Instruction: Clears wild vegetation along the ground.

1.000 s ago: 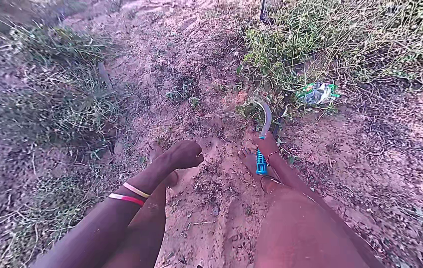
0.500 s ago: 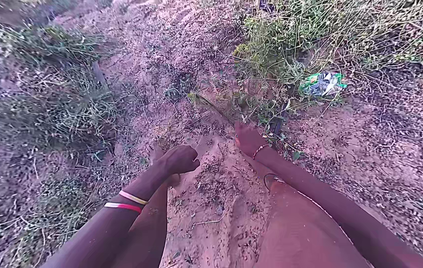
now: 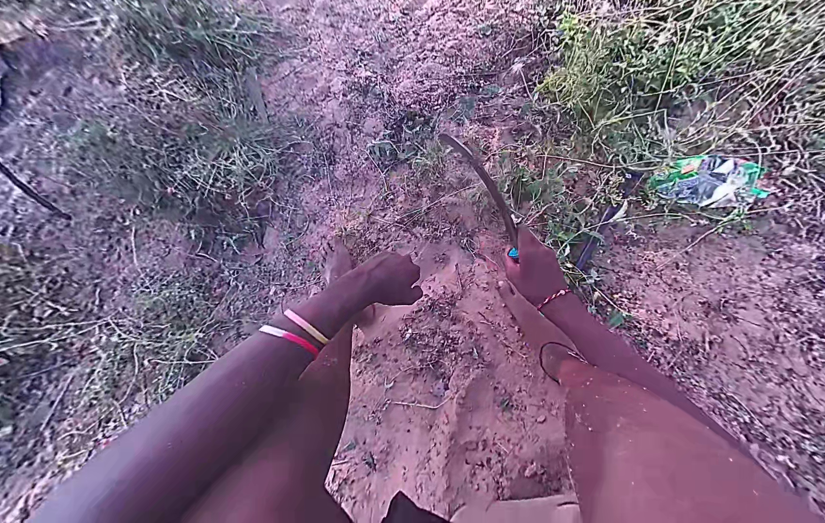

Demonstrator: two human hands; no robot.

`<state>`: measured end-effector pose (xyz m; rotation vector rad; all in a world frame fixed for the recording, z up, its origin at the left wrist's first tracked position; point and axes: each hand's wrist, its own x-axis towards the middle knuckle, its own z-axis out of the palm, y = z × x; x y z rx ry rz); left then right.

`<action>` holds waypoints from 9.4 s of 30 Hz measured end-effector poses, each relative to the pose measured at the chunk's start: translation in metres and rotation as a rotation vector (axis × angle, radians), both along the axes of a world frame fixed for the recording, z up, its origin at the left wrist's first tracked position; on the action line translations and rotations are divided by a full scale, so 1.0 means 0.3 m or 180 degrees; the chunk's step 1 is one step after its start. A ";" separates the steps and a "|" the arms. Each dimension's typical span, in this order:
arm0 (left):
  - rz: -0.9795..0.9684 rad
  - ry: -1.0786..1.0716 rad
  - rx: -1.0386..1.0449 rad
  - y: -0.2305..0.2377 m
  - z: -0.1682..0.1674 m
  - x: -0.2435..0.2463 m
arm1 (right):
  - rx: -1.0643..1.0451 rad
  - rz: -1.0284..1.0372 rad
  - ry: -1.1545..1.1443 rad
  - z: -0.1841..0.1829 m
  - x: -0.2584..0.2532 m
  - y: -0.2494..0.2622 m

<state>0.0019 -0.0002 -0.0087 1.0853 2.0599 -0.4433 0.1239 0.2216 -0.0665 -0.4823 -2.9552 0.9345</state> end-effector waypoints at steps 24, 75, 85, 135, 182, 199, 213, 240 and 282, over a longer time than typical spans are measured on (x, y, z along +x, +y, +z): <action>-0.0056 -0.0160 -0.0587 0.047 -0.005 -0.012 | -0.1237 -0.0626 -0.0985 0.012 0.094 -0.001; 0.0226 -0.0236 -0.0751 -0.057 -0.034 -0.039 | -0.1255 -0.2092 -0.0889 -0.122 0.210 0.320; 0.0119 -0.0234 -0.0687 -0.050 -0.037 -0.030 | -0.1716 -0.2159 -0.0831 -0.063 0.411 0.270; 0.0114 -0.0035 -0.0803 -0.028 -0.009 -0.049 | -0.0858 -0.1837 -0.1165 -0.284 0.479 0.120; 0.0248 -0.0259 -0.0855 0.038 -0.031 -0.011 | -0.0336 0.1218 -0.0426 0.139 0.099 0.006; 0.0103 -0.0390 -0.1068 -0.100 -0.077 -0.034 | -0.0946 -0.2232 -0.1042 -0.031 0.265 0.228; 0.0223 -0.0302 -0.1178 -0.007 -0.067 -0.009 | -0.1418 0.0547 -0.1090 0.148 -0.014 0.037; 0.0168 -0.0370 -0.1287 -0.071 -0.085 -0.021 | -0.0974 -0.1916 -0.1422 -0.059 0.108 0.170; 0.0186 -0.0306 -0.1276 -0.114 -0.050 0.015 | -0.2899 -0.2883 -0.0281 -0.228 0.612 0.142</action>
